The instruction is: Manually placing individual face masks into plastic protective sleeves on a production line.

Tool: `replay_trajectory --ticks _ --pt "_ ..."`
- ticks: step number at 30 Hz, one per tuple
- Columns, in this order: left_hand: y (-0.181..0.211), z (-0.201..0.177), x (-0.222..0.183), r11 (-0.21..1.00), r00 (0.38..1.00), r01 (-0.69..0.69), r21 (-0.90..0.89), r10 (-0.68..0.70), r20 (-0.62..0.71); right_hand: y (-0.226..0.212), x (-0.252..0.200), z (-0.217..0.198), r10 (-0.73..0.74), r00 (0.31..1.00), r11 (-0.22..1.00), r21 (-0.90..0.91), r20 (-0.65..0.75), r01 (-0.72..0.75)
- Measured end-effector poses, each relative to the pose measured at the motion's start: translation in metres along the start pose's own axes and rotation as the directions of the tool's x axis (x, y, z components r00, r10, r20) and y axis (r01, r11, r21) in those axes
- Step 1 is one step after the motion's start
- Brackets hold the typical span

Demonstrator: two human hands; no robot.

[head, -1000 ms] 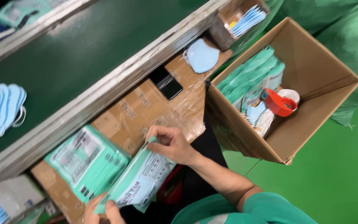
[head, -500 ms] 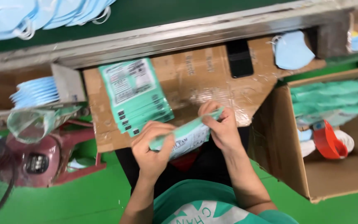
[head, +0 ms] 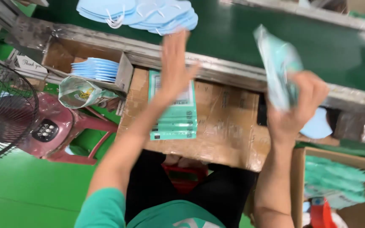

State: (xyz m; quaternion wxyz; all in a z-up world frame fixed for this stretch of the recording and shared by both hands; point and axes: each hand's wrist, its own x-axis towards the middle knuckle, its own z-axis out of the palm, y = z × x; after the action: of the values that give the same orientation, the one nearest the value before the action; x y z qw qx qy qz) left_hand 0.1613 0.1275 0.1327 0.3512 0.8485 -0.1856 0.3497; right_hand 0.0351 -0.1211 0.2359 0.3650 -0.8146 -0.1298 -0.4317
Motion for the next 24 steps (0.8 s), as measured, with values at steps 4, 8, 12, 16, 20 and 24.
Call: replay_trajectory --ticks 4,8,12,16,20,24 --pt "-0.079 0.018 0.074 0.806 0.998 0.043 0.59 -0.066 0.018 0.0 0.007 0.002 -0.061 0.974 0.998 0.029 0.218 0.056" --pt "-0.186 0.095 0.08 0.733 0.993 -0.003 0.68 -0.078 0.088 0.019 -0.061 0.03 -0.13 0.939 0.988 0.116 0.32 0.097" --pt "-0.165 0.096 0.08 0.79 0.978 -0.132 0.598 0.007 0.206 0.044 -0.097 0.02 0.1 0.921 0.983 0.106 0.375 -0.15" --pt "-0.058 0.114 0.024 0.939 0.893 -0.342 -0.032 0.335 0.301 0.048 -0.078 0.004 0.287 0.93 0.947 0.075 0.231 -0.311" --pt "0.104 0.017 -0.032 0.822 0.76 -0.494 -0.282 0.566 0.318 0.065 -0.098 -0.003 0.13 0.957 0.989 0.032 0.259 -0.143" --pt "0.139 -0.015 -0.064 0.838 0.866 -0.279 -0.468 0.43 0.255 0.138 -0.171 -0.015 0.166 0.929 0.986 -0.042 0.332 -0.161"
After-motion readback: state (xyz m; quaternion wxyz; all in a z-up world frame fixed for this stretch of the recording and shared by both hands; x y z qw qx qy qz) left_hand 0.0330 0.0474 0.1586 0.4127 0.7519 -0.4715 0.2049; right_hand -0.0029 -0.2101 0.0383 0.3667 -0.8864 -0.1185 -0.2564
